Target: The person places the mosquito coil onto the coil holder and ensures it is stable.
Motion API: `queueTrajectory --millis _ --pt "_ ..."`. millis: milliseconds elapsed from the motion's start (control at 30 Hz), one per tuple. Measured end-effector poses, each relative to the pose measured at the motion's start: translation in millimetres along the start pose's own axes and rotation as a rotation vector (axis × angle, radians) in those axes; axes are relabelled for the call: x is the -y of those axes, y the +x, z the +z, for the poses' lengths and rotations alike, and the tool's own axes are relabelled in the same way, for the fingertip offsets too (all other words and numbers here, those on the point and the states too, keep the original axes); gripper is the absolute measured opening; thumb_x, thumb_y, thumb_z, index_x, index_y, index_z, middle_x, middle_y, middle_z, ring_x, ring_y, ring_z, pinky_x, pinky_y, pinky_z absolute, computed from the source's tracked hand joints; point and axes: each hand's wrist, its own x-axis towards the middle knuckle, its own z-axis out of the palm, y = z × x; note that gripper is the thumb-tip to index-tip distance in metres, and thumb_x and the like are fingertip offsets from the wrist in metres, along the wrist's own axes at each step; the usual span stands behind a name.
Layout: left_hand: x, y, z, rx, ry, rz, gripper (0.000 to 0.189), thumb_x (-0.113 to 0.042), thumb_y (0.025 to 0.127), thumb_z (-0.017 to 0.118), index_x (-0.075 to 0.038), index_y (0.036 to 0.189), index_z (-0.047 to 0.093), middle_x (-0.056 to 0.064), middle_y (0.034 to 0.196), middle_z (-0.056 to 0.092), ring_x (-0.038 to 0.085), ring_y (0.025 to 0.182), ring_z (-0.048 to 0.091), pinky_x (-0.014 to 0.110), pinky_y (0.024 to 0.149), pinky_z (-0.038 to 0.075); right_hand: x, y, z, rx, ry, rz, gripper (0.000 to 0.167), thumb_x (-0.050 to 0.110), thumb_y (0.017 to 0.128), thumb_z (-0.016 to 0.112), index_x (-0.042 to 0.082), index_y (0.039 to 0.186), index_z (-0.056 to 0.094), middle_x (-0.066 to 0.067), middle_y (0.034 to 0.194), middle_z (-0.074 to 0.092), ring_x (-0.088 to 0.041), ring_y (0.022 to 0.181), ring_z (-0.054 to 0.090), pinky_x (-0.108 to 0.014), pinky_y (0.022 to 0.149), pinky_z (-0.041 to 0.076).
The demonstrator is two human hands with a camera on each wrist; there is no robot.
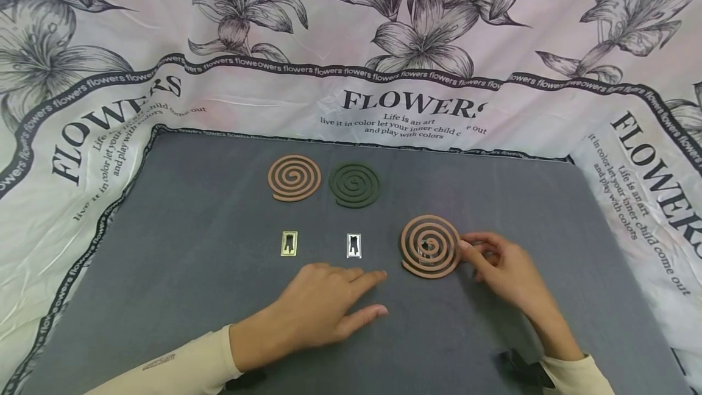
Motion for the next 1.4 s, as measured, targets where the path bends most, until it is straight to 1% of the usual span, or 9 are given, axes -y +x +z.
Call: queueTrajectory --millis 167,267,400,533,733,933,1033,1200,1400 --pt "12.3 -4.5 -10.7 -0.075 -0.015 -0.045 0.052 -0.06 0.106 0.054 -0.025 0.141 0.068 -0.008 0.117 0.077 0.013 0.096 0.075 0.037 0.079 0.06 5 -3.6 -8 -0.051 -0.057 -0.051 0.041 0.041 0.106 0.065 0.01 0.133 0.069 -0.005 0.1 0.076 -0.014 0.066 0.07 -0.028 0.056 0.049" --pt "20.8 -5.2 -19.7 -0.122 -0.02 -0.07 0.05 -0.059 0.105 0.056 -0.025 0.14 0.069 -0.007 0.116 0.076 0.014 0.097 0.074 0.037 0.078 0.061 13 -3.2 -12 -0.063 -0.047 -0.093 0.038 0.039 0.106 0.066 0.011 0.132 0.07 -0.004 0.1 0.077 -0.015 0.072 0.071 -0.028 0.058 0.051" --pt "30.6 -5.6 -30.2 -0.144 -0.018 -0.115 0.049 -0.059 0.106 0.055 -0.026 0.139 0.07 -0.009 0.113 0.074 0.013 0.094 0.071 0.036 0.074 0.057 28 0.3 -15 -0.057 -0.025 -0.135 0.033 0.036 0.106 0.067 0.014 0.13 0.071 0.0 0.1 0.077 -0.016 0.077 0.07 -0.025 0.062 0.052" --pt "37.0 -7.4 -40.3 -0.157 -0.035 -0.149 0.049 -0.058 0.105 0.056 -0.025 0.139 0.07 -0.009 0.118 0.072 0.014 0.101 0.069 0.036 0.082 0.054 47 3.3 -16 -0.062 -0.023 -0.173 0.028 0.036 0.105 0.069 0.021 0.129 0.071 0.004 0.101 0.076 -0.014 0.08 0.067 -0.022 0.069 0.052" --pt "47.6 -5.9 -50.3 -0.187 -0.099 -0.185 0.053 -0.056 0.104 0.06 -0.023 0.145 0.066 -0.007 0.141 0.067 0.017 0.126 0.065 0.044 0.103 0.053 69 12.4 -14 -0.084 -0.061 -0.248 0.029 0.038 0.104 0.07 0.025 0.13 0.07 0.008 0.105 0.075 -0.01 0.09 0.065 -0.02 0.078 0.049" --pt "61.7 -1.4 -50.1 -0.136 -0.222 -0.226 0.066 -0.058 0.105 0.058 -0.023 0.161 0.048 -0.012 0.165 0.043 0.014 0.151 0.043 0.049 0.117 0.043 82 29.1 -8 -0.027 -0.065 -0.323 0.041 0.039 0.104 0.069 0.02 0.14 0.063 0.005 0.121 0.073 -0.018 0.112 0.068 -0.034 0.094 0.052" --pt "70.0 2.0 -47.5 -0.107 -0.273 -0.255 0.072 -0.06 0.105 0.056 -0.027 0.166 0.038 -0.013 0.17 0.033 0.015 0.155 0.037 0.05 0.119 0.041 88 38.7 -5 0.02 -0.05 -0.317 0.05 0.043 0.104 0.068 0.018 0.146 0.058 0.0 0.134 0.07 -0.026 0.124 0.065 -0.047 0.102 0.051" --pt "82.3 8.0 -42.4 -0.08 -0.318 -0.307 0.08 -0.062 0.104 0.057 -0.028 0.169 0.027 -0.011 0.173 0.026 0.017 0.158 0.03 0.052 0.12 0.038 97 55.2 0 0.105 -0.048 -0.272 0.068 0.052 0.102 0.067 0.022 0.16 0.045 -0.002 0.155 0.057 -0.037 0.14 0.054 -0.059 0.11 0.047" --pt "91.6 17.0 -35.2 -0.055 -0.348 -0.344 0.084 -0.062 0.102 0.06 -0.034 0.17 0.019 -0.011 0.175 0.022 0.016 0.16 0.023 0.054 0.121 0.037 104 75.6 7 0.17 -0.089 -0.262 0.084 0.057 0.101 0.066 0.025 0.169 0.029 -0.002 0.168 0.04 -0.037 0.153 0.04 -0.062 0.119 0.034"
